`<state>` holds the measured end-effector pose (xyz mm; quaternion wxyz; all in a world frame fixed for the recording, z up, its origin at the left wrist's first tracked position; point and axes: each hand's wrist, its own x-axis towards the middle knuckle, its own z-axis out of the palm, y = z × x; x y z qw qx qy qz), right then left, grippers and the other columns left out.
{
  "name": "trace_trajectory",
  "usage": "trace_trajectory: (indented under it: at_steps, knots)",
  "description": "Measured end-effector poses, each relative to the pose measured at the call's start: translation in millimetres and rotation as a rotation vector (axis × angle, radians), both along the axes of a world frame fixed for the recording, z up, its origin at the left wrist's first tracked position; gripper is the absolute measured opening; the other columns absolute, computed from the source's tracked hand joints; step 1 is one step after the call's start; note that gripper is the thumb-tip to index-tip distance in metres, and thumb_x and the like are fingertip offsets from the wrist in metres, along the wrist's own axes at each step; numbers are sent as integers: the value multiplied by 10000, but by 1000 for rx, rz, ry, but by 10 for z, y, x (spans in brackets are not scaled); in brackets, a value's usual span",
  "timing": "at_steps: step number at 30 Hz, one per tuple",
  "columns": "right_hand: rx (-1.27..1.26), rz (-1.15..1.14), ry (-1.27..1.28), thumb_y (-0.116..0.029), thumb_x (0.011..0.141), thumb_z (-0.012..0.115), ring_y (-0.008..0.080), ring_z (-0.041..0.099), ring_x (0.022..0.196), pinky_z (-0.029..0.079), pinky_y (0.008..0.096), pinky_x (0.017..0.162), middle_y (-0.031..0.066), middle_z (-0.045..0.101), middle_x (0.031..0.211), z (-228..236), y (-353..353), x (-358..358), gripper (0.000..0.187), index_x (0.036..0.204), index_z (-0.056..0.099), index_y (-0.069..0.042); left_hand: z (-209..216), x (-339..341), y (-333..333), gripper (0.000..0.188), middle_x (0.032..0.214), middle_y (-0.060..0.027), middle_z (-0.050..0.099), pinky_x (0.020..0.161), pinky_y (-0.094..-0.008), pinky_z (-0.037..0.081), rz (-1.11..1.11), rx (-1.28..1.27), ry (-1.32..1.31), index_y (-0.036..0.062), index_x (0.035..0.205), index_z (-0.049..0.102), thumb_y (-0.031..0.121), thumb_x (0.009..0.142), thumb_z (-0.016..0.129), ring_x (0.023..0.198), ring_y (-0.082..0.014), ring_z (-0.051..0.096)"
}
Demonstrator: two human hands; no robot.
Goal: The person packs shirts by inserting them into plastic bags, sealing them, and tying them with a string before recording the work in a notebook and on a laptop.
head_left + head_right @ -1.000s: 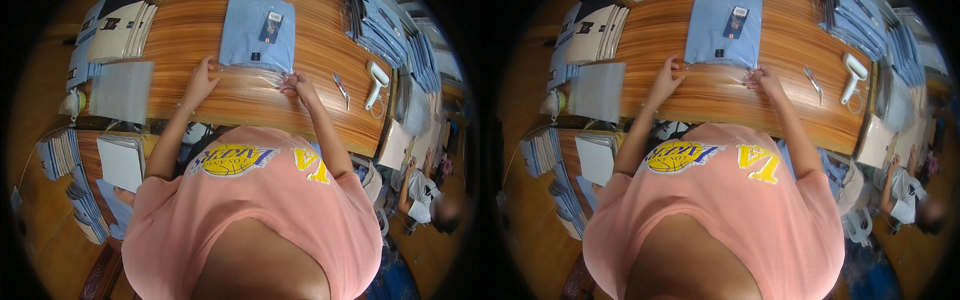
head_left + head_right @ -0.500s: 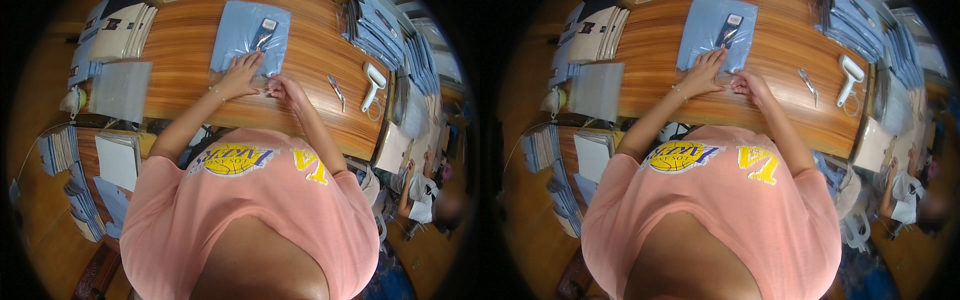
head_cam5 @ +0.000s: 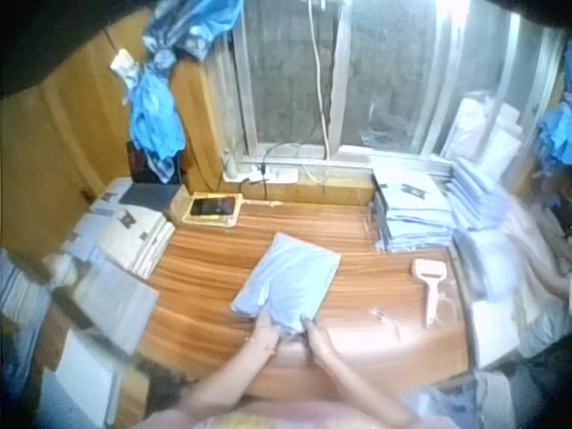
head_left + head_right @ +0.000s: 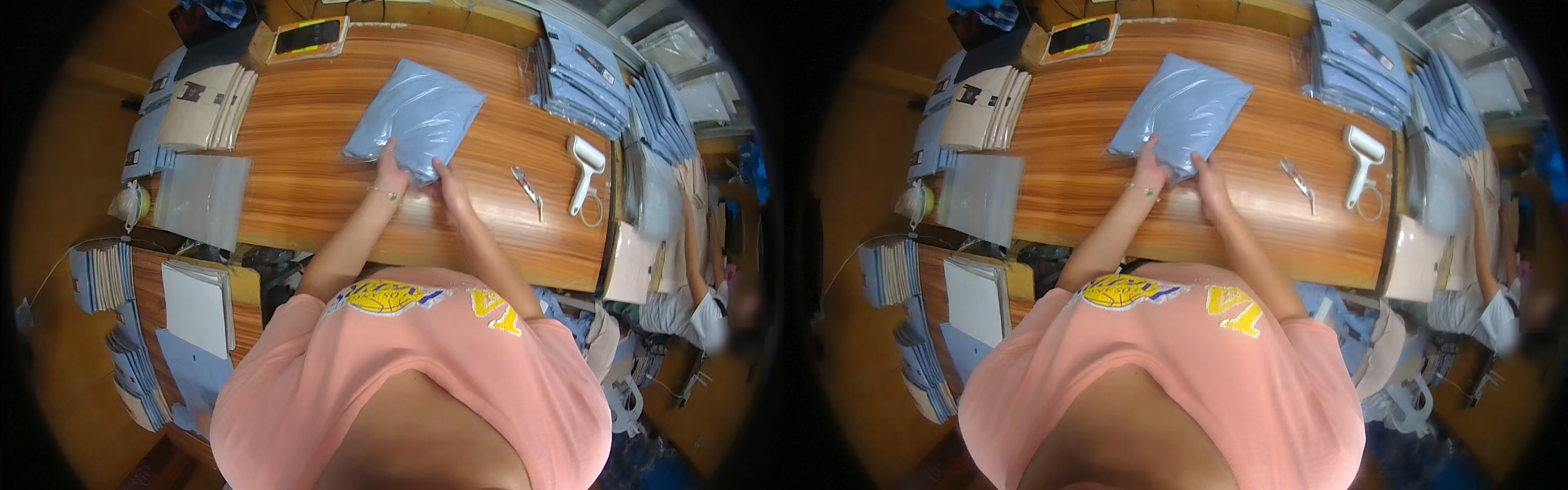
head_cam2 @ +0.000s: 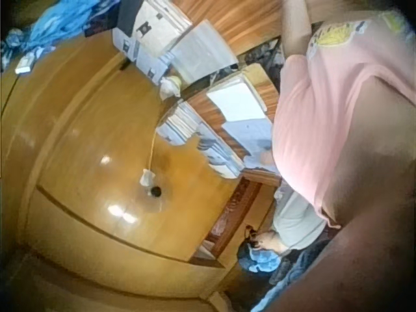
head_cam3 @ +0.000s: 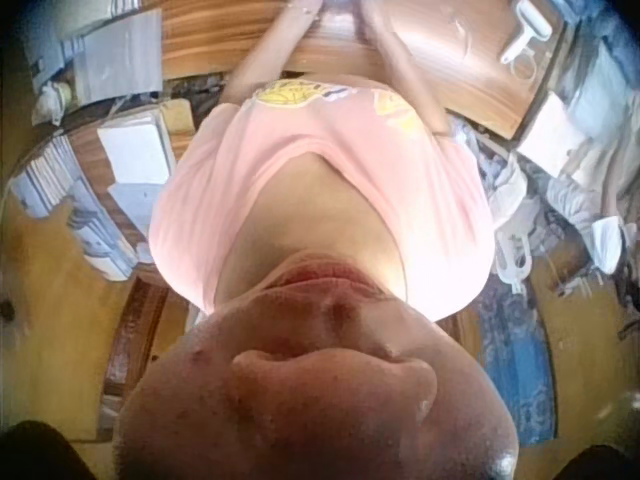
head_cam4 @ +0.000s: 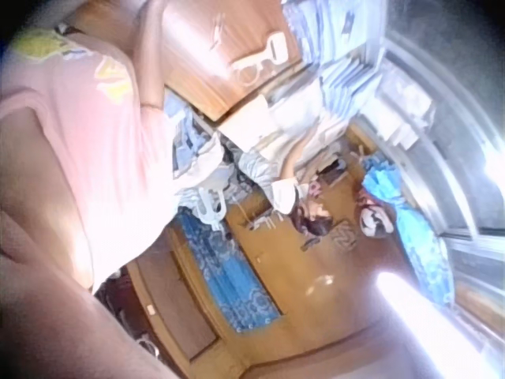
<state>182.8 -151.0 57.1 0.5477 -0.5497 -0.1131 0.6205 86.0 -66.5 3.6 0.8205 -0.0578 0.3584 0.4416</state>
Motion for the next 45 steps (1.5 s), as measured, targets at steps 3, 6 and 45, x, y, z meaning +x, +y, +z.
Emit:
trace_trajectory:
  at_steps: [3,6,45]
  knots:
    - [190,-98,-211,-170,889,545,261,550,1017,477,369,798,186,546,1151,-208,136,278,466,1259,376,57,25,5,-256,473,1278,-154,442,956,-385,392,-52,-74,-58,24,1252,395,191,854,588,1154,-282,437]
    - [93,116,-820,-141,837,599,265,583,921,482,377,734,151,619,978,-230,53,552,404,1185,477,23,58,-427,-811,249,985,-69,600,789,-323,465,-380,-115,30,53,1082,531,202,884,552,870,-233,567]
    - [519,788,-1840,-202,751,629,258,519,1015,501,370,778,55,539,1088,-221,777,-67,488,1211,476,-147,-164,-817,-221,443,1237,-222,423,981,-483,299,-620,1843,1811,-43,1104,461,168,731,574,1172,-352,390]
